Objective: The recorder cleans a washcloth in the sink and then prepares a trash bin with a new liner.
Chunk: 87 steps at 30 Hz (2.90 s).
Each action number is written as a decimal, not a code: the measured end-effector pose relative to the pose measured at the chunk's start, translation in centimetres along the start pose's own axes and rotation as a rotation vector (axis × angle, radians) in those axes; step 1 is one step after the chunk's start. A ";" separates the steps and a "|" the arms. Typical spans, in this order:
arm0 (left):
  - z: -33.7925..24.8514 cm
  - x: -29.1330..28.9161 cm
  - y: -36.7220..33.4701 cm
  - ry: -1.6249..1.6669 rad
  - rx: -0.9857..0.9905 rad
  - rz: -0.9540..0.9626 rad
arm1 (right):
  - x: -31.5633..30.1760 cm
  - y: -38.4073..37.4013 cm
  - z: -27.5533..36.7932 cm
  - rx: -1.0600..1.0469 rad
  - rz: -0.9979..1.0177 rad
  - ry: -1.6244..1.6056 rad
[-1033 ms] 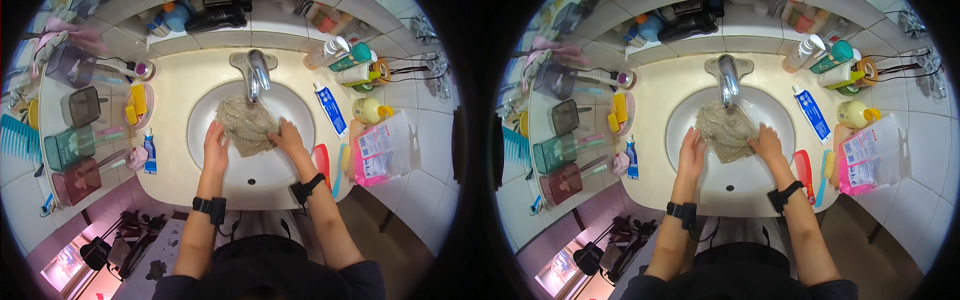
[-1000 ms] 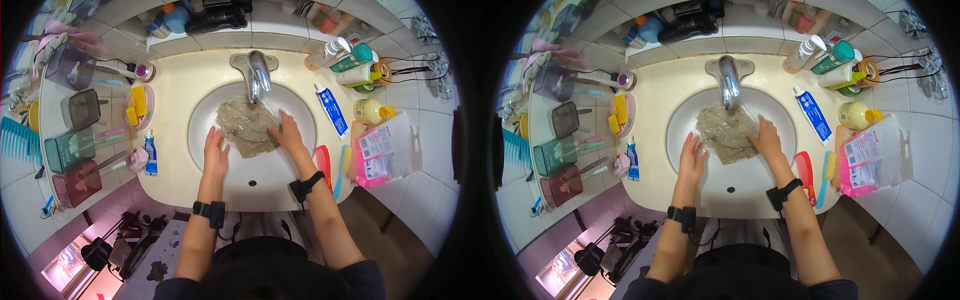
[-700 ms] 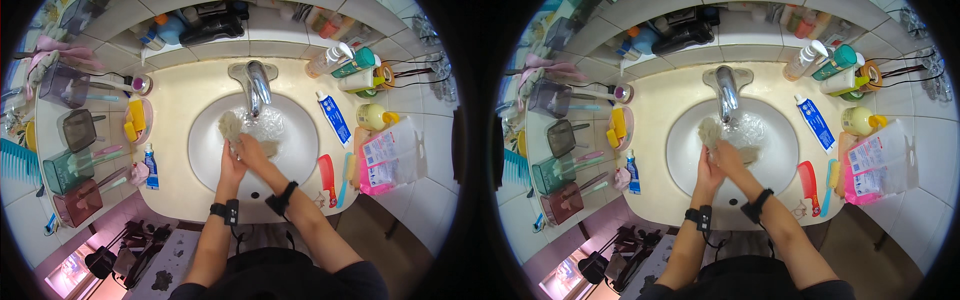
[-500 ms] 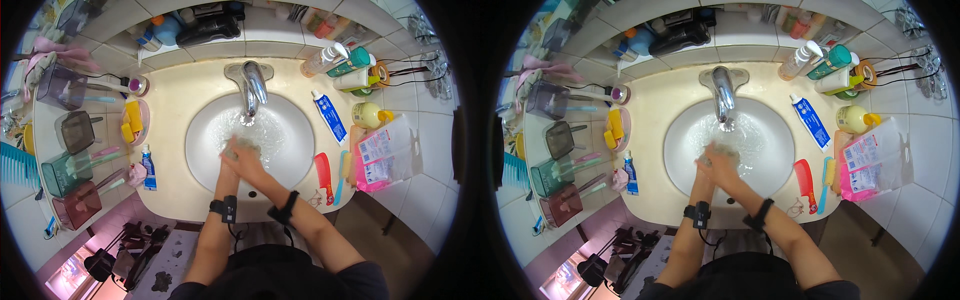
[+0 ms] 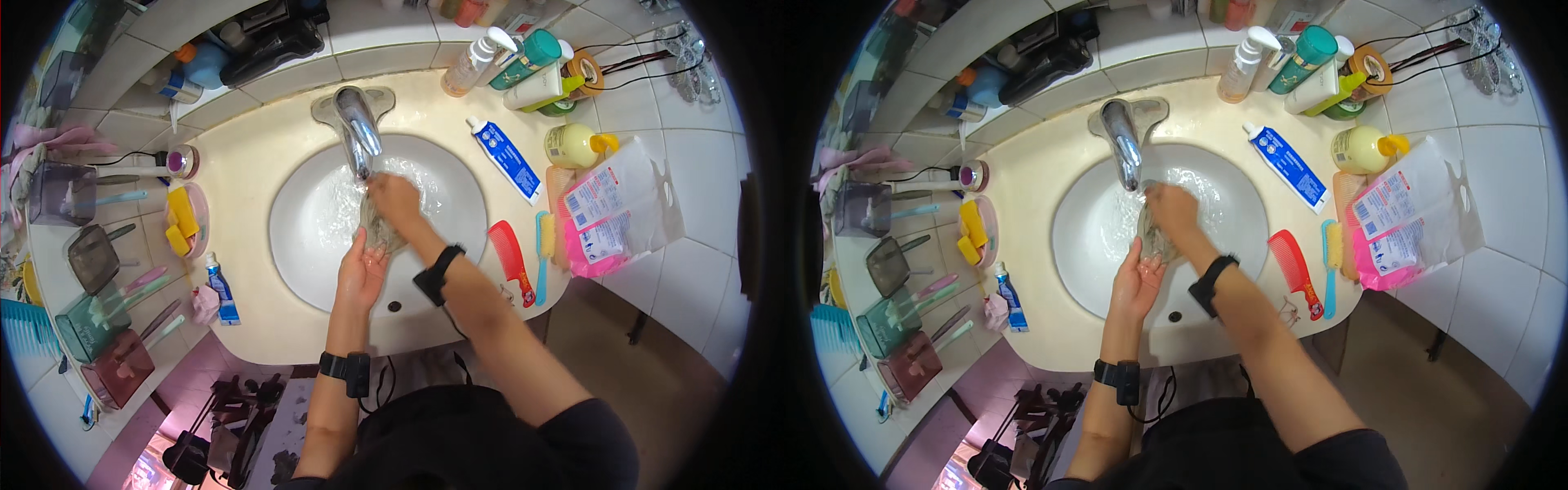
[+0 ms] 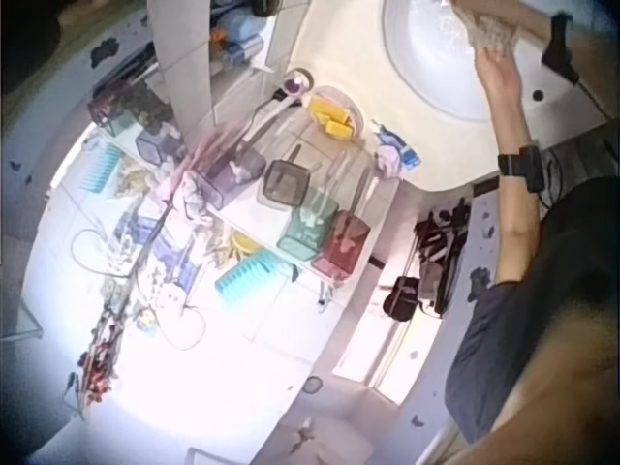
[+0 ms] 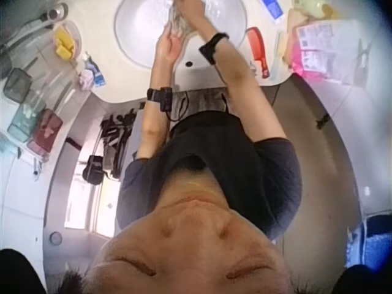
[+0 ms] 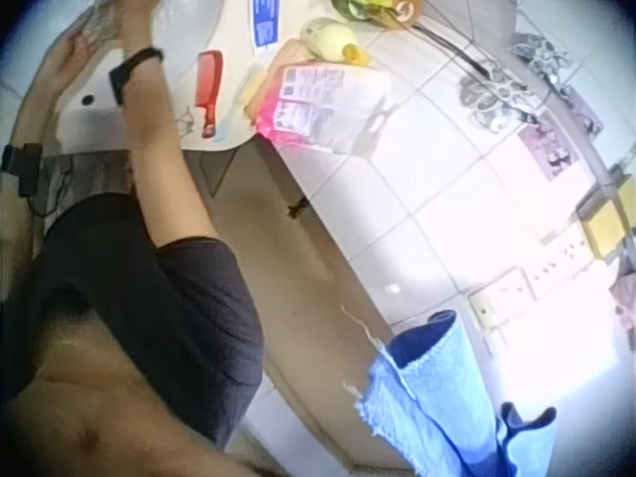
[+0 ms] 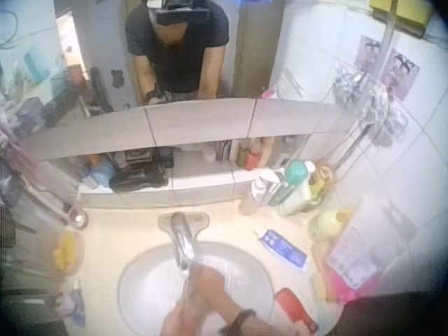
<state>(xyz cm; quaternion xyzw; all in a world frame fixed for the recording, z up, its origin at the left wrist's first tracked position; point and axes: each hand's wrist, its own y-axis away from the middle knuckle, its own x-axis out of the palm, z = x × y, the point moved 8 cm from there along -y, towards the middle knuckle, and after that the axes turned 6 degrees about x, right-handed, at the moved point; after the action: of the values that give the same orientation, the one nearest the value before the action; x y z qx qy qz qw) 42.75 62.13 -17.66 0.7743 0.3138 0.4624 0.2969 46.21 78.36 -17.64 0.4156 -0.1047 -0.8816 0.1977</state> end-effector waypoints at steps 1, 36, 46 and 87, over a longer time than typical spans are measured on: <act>-1.0 0.4 1.1 -0.008 0.000 -0.003 | 0.0 -1.6 -1.1 0.034 0.063 0.072; -5.3 -1.6 2.5 -0.452 0.069 -0.083 | -3.0 1.0 -2.0 -0.141 -0.195 0.153; -2.0 -1.3 -0.3 0.302 -0.164 -0.139 | 2.5 13.6 5.5 -0.397 0.210 -0.098; 0.9 -0.8 -1.1 0.375 0.016 0.129 | 1.0 10.1 2.4 -0.010 0.149 0.037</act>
<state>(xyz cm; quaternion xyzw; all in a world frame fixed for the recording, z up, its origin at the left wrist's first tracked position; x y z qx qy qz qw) 43.08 62.08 -19.27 0.6954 0.3169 0.6142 0.1969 46.47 68.87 -13.30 0.4218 -0.1271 -0.8572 0.2668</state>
